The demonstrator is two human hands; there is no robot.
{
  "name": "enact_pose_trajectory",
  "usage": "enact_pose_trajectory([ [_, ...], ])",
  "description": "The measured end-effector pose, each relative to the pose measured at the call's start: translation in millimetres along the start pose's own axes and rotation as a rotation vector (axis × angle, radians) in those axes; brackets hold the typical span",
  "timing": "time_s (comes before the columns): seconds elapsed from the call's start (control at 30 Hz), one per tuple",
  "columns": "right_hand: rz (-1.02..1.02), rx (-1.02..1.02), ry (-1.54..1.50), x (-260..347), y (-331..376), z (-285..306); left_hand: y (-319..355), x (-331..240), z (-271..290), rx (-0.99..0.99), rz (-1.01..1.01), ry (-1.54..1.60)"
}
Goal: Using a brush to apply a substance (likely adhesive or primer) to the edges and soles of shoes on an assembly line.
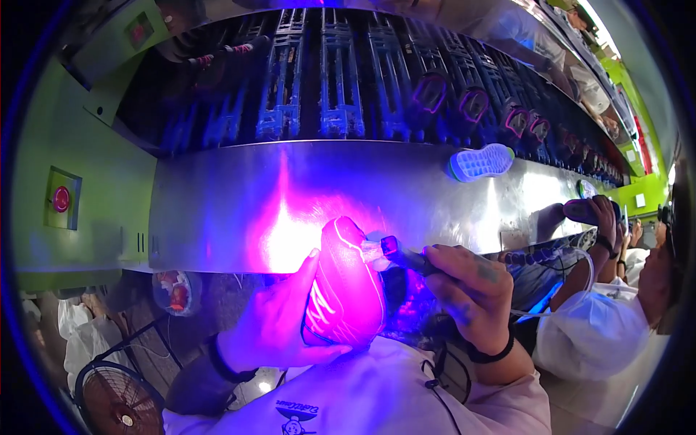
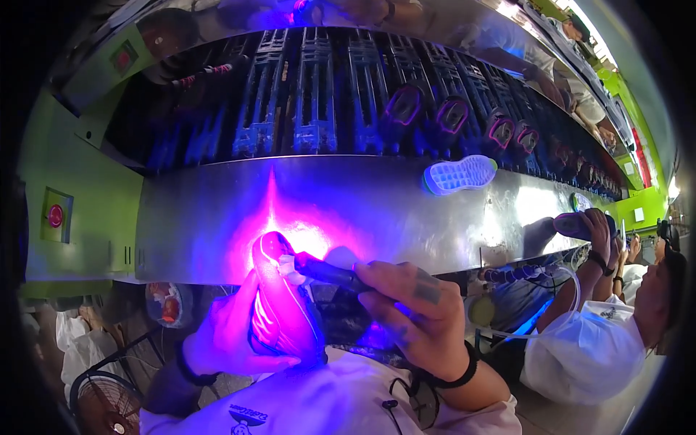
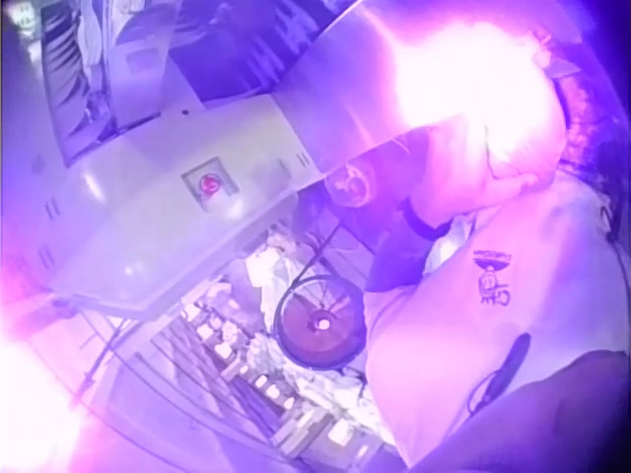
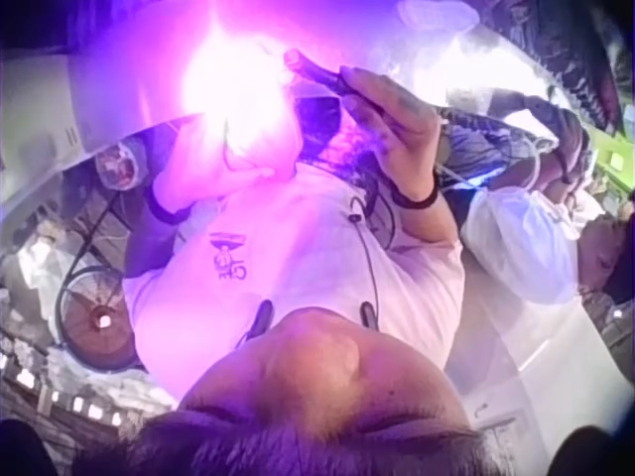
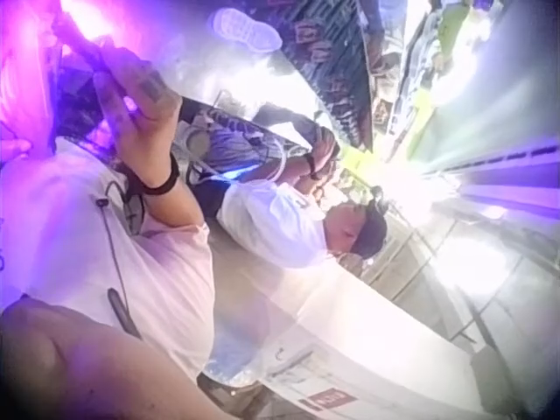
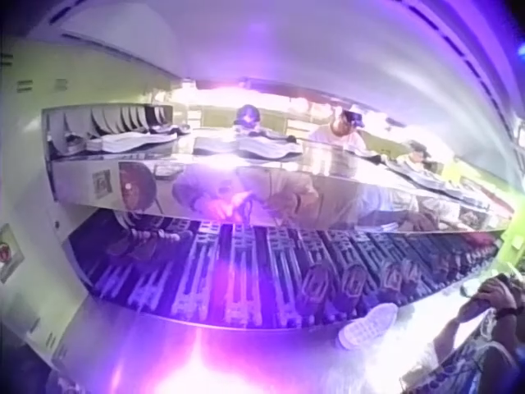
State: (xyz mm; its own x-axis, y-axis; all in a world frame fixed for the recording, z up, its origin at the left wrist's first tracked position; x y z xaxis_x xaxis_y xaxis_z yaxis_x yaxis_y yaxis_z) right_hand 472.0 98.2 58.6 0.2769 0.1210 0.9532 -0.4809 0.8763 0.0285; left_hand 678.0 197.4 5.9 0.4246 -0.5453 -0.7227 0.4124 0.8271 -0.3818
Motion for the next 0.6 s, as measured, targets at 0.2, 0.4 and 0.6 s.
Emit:
enact_pose_trajectory([
  [0.2, -0.025, -0.024, -0.067, -14.4, 6.6, -6.0, 0.0, 6.0, 1.4, 0.075, 0.106, 0.054],
  [0.4, -0.109, -0.050, -0.099, -32.2, 15.0, -14.3, 0.9, 18.2, 4.5, -0.008, 0.200, 0.278],
  [0.6, -0.042, -0.134, 0.064, -36.7, 32.8, -26.9, 3.2, 29.9, 6.0, -0.138, 0.307, 0.441],
])
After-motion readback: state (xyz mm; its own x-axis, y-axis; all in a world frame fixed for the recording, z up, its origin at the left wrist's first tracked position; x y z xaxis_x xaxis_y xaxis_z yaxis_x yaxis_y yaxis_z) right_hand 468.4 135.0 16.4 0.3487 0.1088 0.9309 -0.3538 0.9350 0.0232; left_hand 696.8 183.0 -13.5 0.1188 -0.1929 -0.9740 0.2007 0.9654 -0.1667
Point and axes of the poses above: each hand's wrist, its own y-axis away from the middle knuckle, its own z-axis out of the back of the hand, x = y × z, the point moved 9 cm from there along -y, towards the middle knuckle, and after that the axes turned 13 degrees about -z, right-handed, at the moved point
